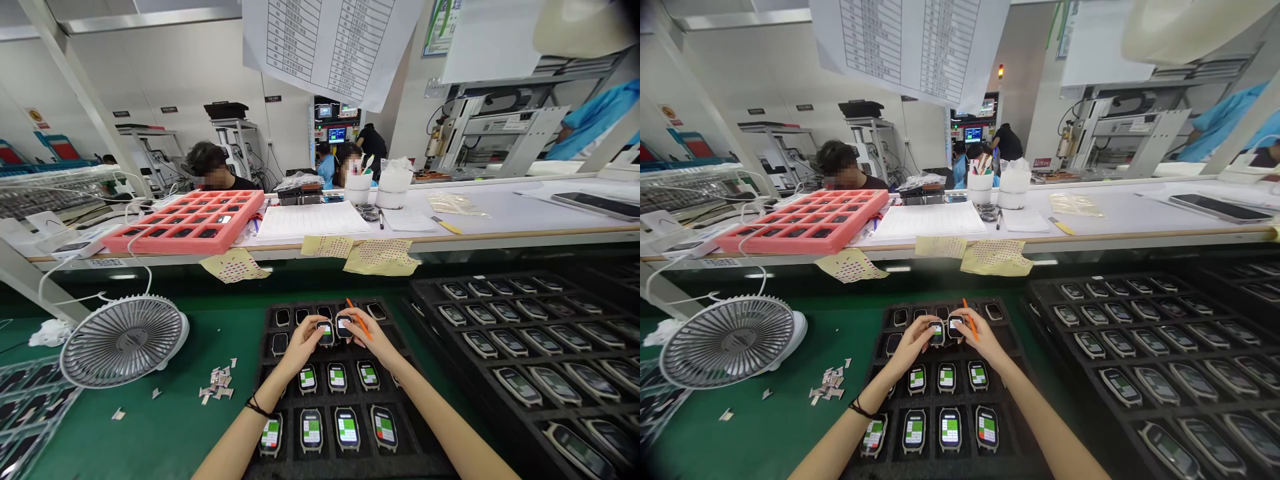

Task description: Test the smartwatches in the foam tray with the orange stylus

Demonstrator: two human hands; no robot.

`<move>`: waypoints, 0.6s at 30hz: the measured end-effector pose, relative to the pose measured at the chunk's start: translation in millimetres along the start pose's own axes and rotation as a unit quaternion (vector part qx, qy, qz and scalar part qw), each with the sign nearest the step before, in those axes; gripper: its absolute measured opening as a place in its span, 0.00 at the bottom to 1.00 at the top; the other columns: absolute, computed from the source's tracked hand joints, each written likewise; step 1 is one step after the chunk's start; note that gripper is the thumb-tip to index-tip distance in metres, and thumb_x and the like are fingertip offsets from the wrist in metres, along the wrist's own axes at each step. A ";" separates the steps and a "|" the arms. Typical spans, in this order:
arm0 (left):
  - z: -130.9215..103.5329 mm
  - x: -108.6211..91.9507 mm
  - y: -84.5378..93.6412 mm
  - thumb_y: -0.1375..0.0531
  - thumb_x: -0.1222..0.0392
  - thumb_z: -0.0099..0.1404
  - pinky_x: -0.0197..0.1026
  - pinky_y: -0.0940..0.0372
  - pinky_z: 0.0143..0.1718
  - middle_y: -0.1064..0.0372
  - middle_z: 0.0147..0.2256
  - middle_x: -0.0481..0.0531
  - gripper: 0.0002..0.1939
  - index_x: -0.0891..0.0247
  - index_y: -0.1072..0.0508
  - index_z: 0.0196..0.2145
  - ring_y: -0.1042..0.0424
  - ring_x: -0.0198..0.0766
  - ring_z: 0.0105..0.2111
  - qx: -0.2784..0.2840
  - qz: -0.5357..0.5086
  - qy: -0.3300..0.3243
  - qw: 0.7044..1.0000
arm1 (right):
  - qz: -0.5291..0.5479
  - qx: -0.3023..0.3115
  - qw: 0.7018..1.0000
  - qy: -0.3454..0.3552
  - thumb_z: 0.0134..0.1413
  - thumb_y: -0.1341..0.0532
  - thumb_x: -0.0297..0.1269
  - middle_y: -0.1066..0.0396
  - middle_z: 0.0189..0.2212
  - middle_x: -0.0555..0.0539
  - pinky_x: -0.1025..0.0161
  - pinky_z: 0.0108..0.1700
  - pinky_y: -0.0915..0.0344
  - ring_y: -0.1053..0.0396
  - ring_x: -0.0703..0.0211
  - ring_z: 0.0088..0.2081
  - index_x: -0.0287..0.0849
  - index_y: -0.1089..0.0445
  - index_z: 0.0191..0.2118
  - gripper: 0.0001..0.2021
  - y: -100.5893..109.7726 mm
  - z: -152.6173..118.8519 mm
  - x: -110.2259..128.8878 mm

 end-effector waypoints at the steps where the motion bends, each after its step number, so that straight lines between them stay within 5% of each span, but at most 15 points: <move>1: 0.1 -0.2 0.1 0.42 0.45 0.61 0.33 0.47 0.21 0.32 0.36 0.52 0.20 0.62 0.32 0.44 0.42 0.29 0.21 -0.001 0.001 -0.004 1.000 | 0.002 0.000 1.000 0.001 0.49 0.37 0.51 0.36 0.26 0.51 0.70 0.16 0.47 0.40 0.67 0.19 0.45 0.32 0.41 0.18 0.3 0.3 -0.8; 8: -0.6 -2.5 2.9 0.43 0.42 0.61 0.34 0.46 0.22 0.32 0.33 0.50 0.21 0.61 0.32 0.43 0.40 0.30 0.22 -0.014 0.019 -0.004 1.000 | 0.008 0.021 1.000 0.018 0.48 0.36 0.50 0.34 0.28 0.51 0.70 0.18 0.42 0.38 0.66 0.22 0.45 0.34 0.43 0.19 -4.7 1.0 -0.4; 13: -0.1 -2.2 5.6 0.46 0.40 0.63 0.33 0.52 0.18 0.42 0.21 0.43 0.22 0.63 0.29 0.38 0.48 0.28 0.17 -0.023 0.021 0.003 1.000 | 0.001 0.010 1.000 0.023 0.50 0.37 0.50 0.40 0.24 0.54 0.71 0.15 0.48 0.40 0.68 0.20 0.44 0.33 0.42 0.18 -2.5 0.5 3.1; 18: 0.8 0.0 4.3 0.45 0.40 0.62 0.33 0.50 0.19 0.39 0.22 0.45 0.22 0.63 0.29 0.38 0.46 0.29 0.18 -0.016 0.025 0.004 1.000 | 0.006 0.003 1.000 0.011 0.53 0.42 0.53 0.41 0.23 0.54 0.70 0.14 0.50 0.36 0.65 0.20 0.43 0.33 0.40 0.18 -0.9 -0.5 5.7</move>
Point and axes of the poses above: each hand's wrist, its own z-axis towards the middle knuckle, its own y-axis out of the back of the hand, x = y × z, the point moved 10 cm from there along z, towards the middle knuckle
